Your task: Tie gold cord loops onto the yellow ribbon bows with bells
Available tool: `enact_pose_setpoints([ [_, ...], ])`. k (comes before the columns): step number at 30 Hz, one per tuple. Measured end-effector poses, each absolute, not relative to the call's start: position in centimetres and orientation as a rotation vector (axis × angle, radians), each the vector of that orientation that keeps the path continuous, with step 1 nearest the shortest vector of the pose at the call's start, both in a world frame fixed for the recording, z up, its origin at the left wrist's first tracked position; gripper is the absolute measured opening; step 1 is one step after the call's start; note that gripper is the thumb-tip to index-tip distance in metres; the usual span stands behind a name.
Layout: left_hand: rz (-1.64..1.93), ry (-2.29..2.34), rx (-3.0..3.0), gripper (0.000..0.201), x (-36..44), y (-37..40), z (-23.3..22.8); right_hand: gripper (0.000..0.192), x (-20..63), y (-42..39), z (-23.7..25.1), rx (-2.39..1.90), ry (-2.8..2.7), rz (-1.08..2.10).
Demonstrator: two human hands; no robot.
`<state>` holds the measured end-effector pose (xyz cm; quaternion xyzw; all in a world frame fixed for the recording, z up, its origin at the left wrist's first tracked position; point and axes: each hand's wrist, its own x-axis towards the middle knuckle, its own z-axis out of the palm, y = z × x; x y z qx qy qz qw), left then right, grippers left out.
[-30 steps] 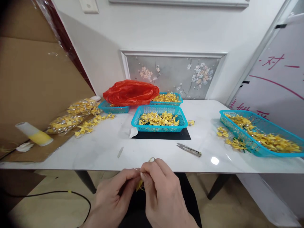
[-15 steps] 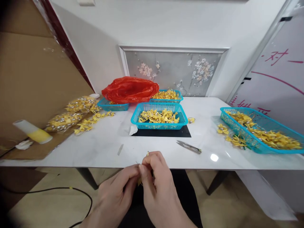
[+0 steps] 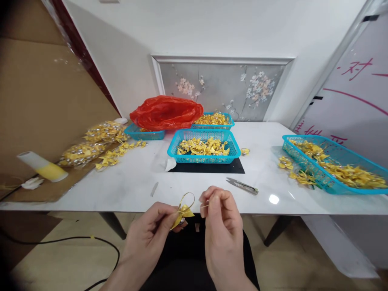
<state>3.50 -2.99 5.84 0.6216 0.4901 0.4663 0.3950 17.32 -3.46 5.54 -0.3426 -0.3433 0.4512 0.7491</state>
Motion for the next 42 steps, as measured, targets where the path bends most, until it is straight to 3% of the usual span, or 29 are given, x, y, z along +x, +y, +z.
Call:
enact_pose_setpoints([
  [5,1.127,1.130,1.373,0.020,3.4,-3.0,7.0,0.025,17.4,-2.9,5.5,-0.656,-0.797,1.116],
  [17,0.903,0.605,0.507,0.007,2.8,-2.9,7.8,0.021,17.9,-2.1,4.8,-0.728,-1.009,0.940],
  [28,1.030,0.869,0.791,0.018,3.1,-3.0,8.9,0.005,18.8,-2.4,5.0,-0.811,-1.207,1.008],
  [37,1.080,0.882,0.923,0.018,3.1,-3.2,8.6,0.016,19.4,-2.8,7.1,-0.949,-1.363,1.296],
  [42,1.087,0.878,1.078,0.021,2.9,-3.4,7.8,0.014,18.8,-2.6,6.7,-1.071,-1.395,1.150],
])
